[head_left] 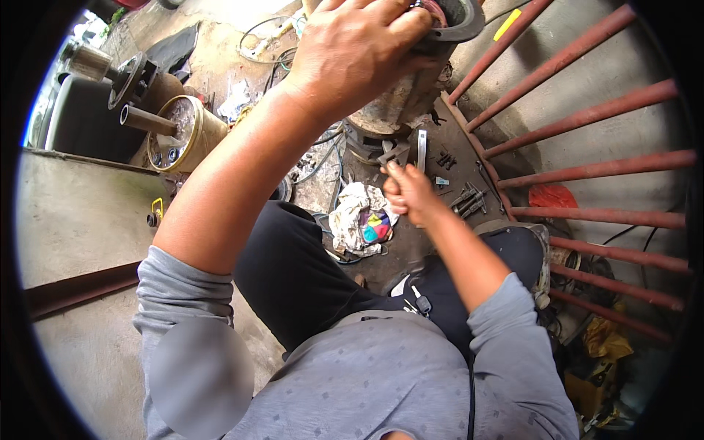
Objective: The person sits on the floor and uses a wrench to loosen and remove bolts from a cylindrical motor housing. They repeatedly reposition the motor, tighten and loosen fasteners, and inspect the interior components while working in a cluttered workshop.
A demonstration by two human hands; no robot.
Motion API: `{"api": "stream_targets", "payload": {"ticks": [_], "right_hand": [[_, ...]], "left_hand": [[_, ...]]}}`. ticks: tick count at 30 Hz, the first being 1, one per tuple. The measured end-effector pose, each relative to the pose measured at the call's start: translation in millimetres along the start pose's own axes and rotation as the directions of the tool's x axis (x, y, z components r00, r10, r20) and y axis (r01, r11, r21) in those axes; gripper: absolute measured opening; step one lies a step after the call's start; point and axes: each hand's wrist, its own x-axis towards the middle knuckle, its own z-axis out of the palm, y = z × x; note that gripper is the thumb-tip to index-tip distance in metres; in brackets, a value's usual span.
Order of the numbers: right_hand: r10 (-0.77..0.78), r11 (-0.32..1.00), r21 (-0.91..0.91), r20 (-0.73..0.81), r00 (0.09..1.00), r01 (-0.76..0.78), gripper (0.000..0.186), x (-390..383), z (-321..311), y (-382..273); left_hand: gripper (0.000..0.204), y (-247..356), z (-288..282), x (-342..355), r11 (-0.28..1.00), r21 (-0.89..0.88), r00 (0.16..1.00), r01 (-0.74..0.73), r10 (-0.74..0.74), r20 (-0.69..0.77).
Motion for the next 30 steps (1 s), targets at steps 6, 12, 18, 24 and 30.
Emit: {"api": "stream_targets", "payload": {"ticks": [6,12,18,24,30], "right_hand": [[-0.41,0.796,0.333,-0.318,0.855,0.506,0.041,44.3,88.8,63.0],[-0.22,0.955,0.142,-0.246,0.944,0.26,0.042,7.7,31.2,83.5],[-0.312,0.947,-0.124,-0.12,0.942,0.298,0.043,7.5,-10.3,43.4],[-0.211,0.973,-0.102,-0.009,0.977,0.209,0.042,2.0,-25.5,20.3],[-0.074,0.981,-0.169,0.105,0.992,0.091,0.033,-1.6,-36.5,-14.3]], "left_hand": [[0.049,-3.7,1.8,0.0,0.998,-0.057,0.999,0.018,-0.02,-0.034],[0.044,3.3,0.8,-0.6,0.997,-0.035,0.998,0.066,-0.066,-0.021],[0.049,3.7,1.0,-1.5,0.998,-0.023,0.998,0.056,-0.056,-0.006],[0.051,3.7,0.2,-0.5,0.997,-0.047,0.998,0.057,-0.057,0.015],[0.05,4.7,-0.5,-0.2,0.998,-0.02,0.999,0.051,-0.051,-0.003]]}}
